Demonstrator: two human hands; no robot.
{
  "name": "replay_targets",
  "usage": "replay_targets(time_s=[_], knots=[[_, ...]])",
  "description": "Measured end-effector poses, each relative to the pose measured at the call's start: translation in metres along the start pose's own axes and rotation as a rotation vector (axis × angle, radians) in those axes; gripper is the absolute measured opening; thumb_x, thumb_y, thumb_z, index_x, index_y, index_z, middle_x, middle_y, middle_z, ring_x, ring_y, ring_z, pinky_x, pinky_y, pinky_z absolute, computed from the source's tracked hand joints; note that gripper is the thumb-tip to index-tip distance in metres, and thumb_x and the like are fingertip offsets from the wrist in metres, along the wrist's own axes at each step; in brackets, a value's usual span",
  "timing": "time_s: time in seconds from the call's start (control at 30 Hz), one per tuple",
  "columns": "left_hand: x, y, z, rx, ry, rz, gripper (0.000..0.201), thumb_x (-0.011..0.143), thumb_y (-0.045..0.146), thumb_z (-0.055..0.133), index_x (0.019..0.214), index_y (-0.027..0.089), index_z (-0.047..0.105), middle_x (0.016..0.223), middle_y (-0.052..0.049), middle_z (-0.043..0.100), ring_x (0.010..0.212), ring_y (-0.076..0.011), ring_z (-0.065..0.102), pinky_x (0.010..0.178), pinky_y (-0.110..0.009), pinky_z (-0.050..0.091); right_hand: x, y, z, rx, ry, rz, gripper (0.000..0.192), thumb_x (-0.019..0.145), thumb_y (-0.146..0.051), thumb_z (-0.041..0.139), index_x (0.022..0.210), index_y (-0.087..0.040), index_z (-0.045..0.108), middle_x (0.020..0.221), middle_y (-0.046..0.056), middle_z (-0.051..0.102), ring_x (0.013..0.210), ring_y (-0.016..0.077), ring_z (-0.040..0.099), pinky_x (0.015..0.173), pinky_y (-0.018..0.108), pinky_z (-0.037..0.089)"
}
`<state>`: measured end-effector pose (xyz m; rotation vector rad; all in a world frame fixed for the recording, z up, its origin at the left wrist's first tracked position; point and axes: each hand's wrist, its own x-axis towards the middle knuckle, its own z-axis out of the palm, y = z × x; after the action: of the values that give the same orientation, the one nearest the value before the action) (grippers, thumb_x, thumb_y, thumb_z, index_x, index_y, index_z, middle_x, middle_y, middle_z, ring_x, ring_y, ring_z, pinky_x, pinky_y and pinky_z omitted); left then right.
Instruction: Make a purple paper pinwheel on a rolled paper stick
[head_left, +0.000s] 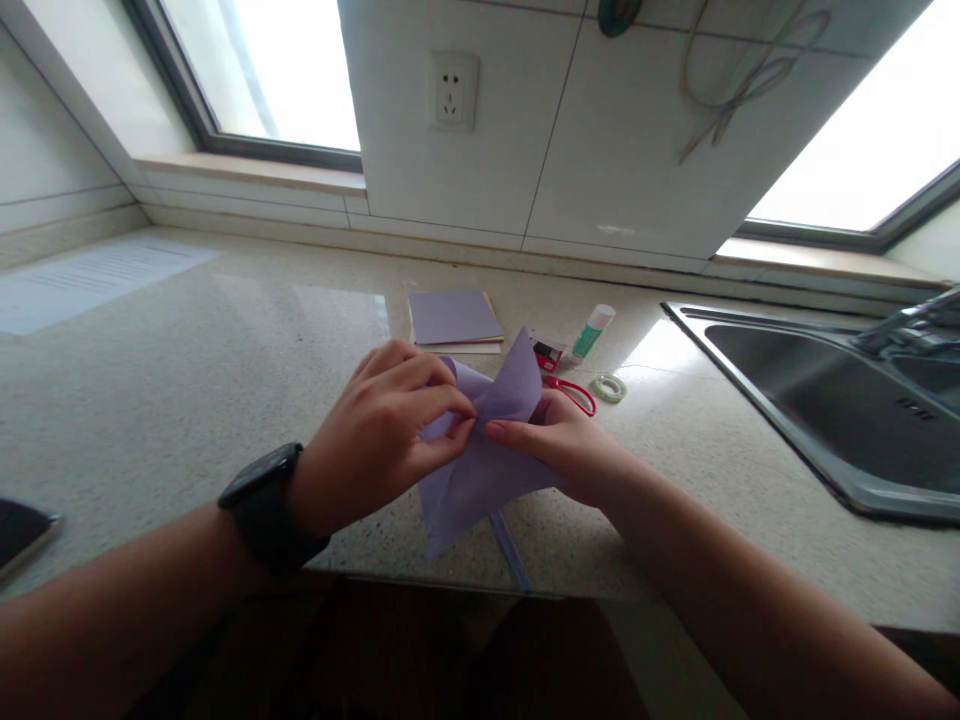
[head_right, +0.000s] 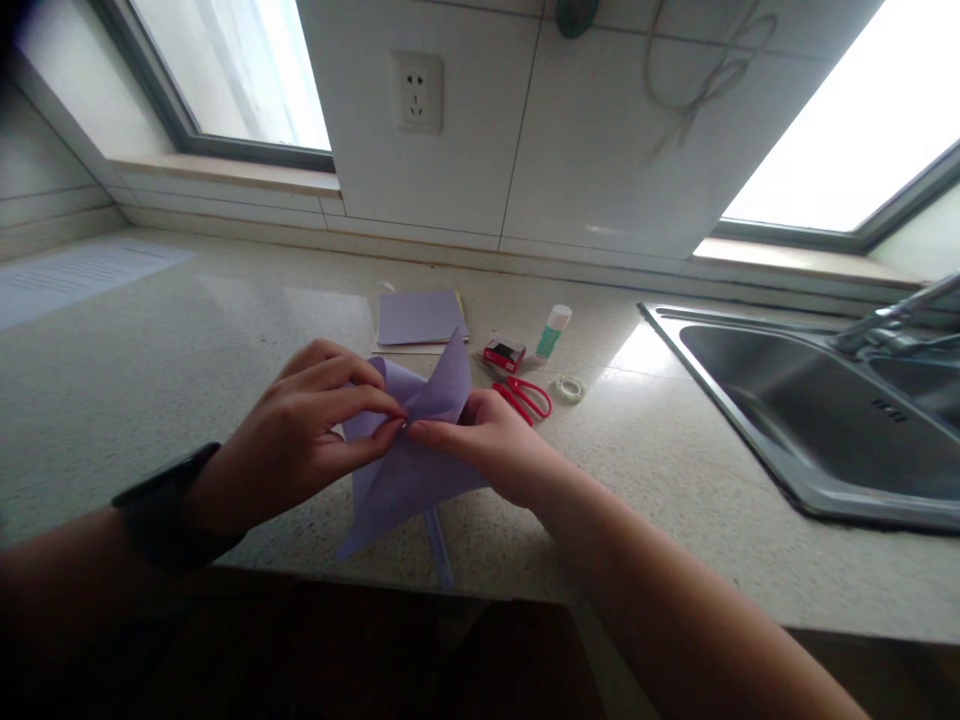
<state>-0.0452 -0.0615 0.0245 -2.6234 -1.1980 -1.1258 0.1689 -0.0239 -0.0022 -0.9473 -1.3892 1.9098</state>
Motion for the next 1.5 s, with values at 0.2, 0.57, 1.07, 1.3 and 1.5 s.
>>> replay_targets(time_s=[0.2,0.57,1.07,1.3,1.5], knots=[[-0.002,-0.001,0.001,0.010,0.007,0.003,0.006,0.088,0.019,0.073,0.092,0.019,0.077,0.092,-0.005,0.070,0.092,-0.0242,0.058,0.085,-0.043,0.049,0.002,0.004,0.000,-0.046,0.091,-0.028,0.037,0.070,-0.041,0.088,0.094,-0.014,0.078,0.090,0.008,0.079,0.073,0.0174,0.072,0.069,0.029,0.056],[-0.002,-0.002,0.000,-0.067,0.056,-0.007,0.013,0.093,0.023,0.072,0.104,0.020,0.078,0.090,-0.004,0.073,0.089,-0.0196,0.059,0.080,-0.035,0.051,0.003,0.006,-0.001,-0.075,0.166,-0.032,0.028,0.073,-0.033,0.084,0.094,-0.015,0.077,0.092,0.009,0.079,0.077,0.0198,0.073,0.072,0.031,0.057],[-0.011,0.001,0.006,0.036,0.075,0.134,0.013,0.092,0.020,0.071,0.104,0.020,0.077,0.093,-0.005,0.075,0.088,-0.0212,0.058,0.079,-0.037,0.051,0.003,0.006,0.000,-0.047,0.149,-0.036,0.026,0.072,-0.034,0.084,0.089,-0.016,0.077,0.083,0.006,0.077,0.068,0.0161,0.069,0.066,0.028,0.054],[-0.010,0.003,0.006,0.210,0.099,0.234,0.006,0.093,0.022,0.070,0.096,0.021,0.075,0.096,-0.004,0.072,0.089,-0.0226,0.057,0.078,-0.038,0.053,0.002,0.003,0.001,-0.035,0.159,-0.023,0.022,0.072,-0.030,0.082,0.085,-0.015,0.075,0.079,0.006,0.077,0.062,0.0152,0.068,0.060,0.027,0.054],[-0.014,0.000,0.006,0.325,0.176,0.331,0.014,0.088,0.019,0.075,0.101,0.024,0.072,0.097,-0.002,0.072,0.089,-0.0237,0.054,0.078,-0.040,0.050,0.003,0.004,-0.001,-0.010,0.178,-0.010,0.022,0.071,-0.030,0.085,0.085,-0.015,0.076,0.079,0.006,0.077,0.063,0.0146,0.069,0.060,0.026,0.053]])
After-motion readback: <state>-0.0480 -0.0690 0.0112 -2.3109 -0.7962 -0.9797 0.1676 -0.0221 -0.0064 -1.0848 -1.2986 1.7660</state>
